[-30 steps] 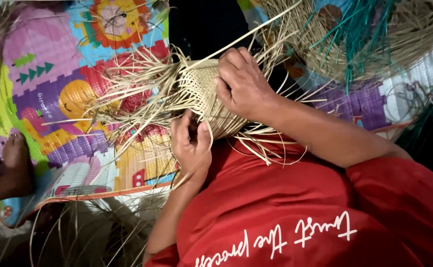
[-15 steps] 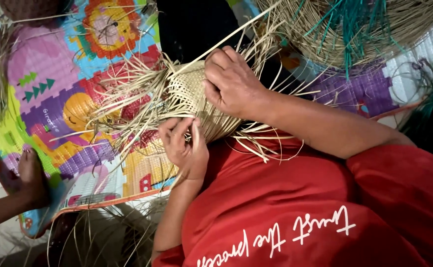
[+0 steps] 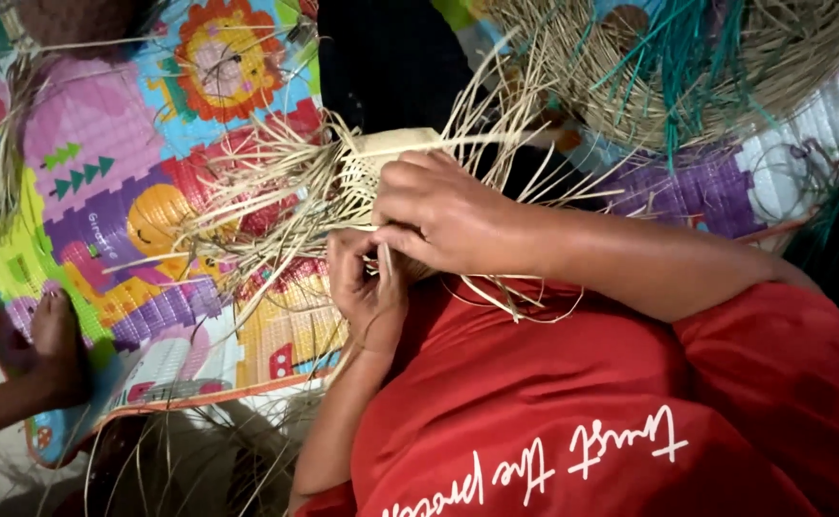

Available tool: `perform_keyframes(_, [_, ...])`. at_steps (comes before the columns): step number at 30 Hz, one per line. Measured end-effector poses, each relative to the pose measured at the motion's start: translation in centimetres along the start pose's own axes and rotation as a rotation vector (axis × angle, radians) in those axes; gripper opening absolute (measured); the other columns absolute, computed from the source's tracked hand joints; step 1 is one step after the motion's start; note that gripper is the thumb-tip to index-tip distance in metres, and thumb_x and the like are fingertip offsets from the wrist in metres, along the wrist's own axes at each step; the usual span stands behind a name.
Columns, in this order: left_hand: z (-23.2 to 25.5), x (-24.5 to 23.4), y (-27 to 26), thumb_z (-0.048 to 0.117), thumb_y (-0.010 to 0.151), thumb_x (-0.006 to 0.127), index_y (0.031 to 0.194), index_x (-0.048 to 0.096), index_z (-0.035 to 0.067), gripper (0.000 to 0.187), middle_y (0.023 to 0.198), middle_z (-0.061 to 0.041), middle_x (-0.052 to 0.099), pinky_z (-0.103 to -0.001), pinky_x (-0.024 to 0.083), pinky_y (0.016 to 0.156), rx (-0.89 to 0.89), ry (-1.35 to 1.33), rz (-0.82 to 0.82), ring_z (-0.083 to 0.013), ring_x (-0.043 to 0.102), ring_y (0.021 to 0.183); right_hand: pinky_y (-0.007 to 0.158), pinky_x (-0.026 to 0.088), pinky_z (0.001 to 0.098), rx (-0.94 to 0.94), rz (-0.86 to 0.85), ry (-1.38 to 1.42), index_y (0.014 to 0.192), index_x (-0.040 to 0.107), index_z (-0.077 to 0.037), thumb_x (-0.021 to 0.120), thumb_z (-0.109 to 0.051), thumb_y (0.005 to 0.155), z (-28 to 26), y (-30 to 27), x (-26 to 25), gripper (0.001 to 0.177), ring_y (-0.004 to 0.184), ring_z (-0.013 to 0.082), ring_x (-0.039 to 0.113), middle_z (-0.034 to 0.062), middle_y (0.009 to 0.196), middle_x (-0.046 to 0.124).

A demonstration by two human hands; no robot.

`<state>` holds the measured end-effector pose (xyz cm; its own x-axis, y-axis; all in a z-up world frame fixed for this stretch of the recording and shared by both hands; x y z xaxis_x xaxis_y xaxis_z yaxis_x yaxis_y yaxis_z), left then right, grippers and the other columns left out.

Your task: Weaving a basket using dried straw or grass fibers while sitting on a floor mat.

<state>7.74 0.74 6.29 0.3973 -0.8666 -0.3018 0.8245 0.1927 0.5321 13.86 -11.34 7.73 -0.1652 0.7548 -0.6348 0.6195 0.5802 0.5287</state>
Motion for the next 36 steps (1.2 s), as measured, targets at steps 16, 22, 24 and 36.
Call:
perform_keyframes(16, [-0.2,-0.5,0.4,0.000,0.095,0.072,0.090,0.069,-0.002,0.006,0.080,-0.013,0.060,-0.031,0.048,0.066,-0.057,-0.124,0.064,-0.0244,0.058,0.071,0.087,0.050,0.0484,0.069,-0.061,0.634,0.115,0.062,0.000,0.046,0.000,0.103,1.1,0.5,-2.3,0.020,0.095,0.0343,0.058,0.0153,0.098,0.056])
perform_keyframes(22, [0.5,-0.3,0.5,-0.005,0.098,0.063,0.093,0.064,-0.003,0.006,0.082,-0.015,0.057,-0.039,0.050,0.073,-0.042,-0.082,-0.024,-0.0306,0.058,0.076,0.082,0.055,0.0423,0.011,0.072,0.390,0.109,0.076,-0.015,0.069,-0.016,0.101,1.0,-1.7,0.2,0.011,0.092,0.0290,0.063,0.0089,0.105,0.061])
perform_keyframes(24, [-0.3,-0.2,0.0,-0.004,0.102,0.055,0.098,0.067,-0.004,0.012,0.086,-0.014,0.059,-0.040,0.052,0.078,-0.096,-0.093,-0.082,-0.0274,0.059,0.082,0.079,0.055,0.0416,-0.054,0.118,0.427,0.101,0.074,-0.010,0.068,-0.011,0.100,0.8,-1.7,0.0,0.007,0.086,0.0292,0.062,0.0089,0.096,0.063])
perform_keyframes(36, [-2.1,-0.4,0.2,0.001,0.097,0.070,0.096,0.067,0.003,0.003,0.087,-0.011,0.065,-0.037,0.050,0.082,-0.239,-0.122,-0.132,-0.0234,0.062,0.082,0.075,0.052,0.0416,-0.051,0.123,0.471,0.115,0.077,-0.014,0.063,-0.008,0.102,0.3,-1.7,-0.7,0.020,0.082,0.0296,0.059,0.0080,0.095,0.063])
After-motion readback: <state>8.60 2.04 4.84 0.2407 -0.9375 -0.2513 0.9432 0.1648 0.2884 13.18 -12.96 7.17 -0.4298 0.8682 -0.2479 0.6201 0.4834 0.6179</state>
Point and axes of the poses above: each hand's wrist, its own y-axis towards the middle knuckle, its own x-axis out of the palm, z = x × y, the point moved 8 cm from there along y, towards the middle knuckle
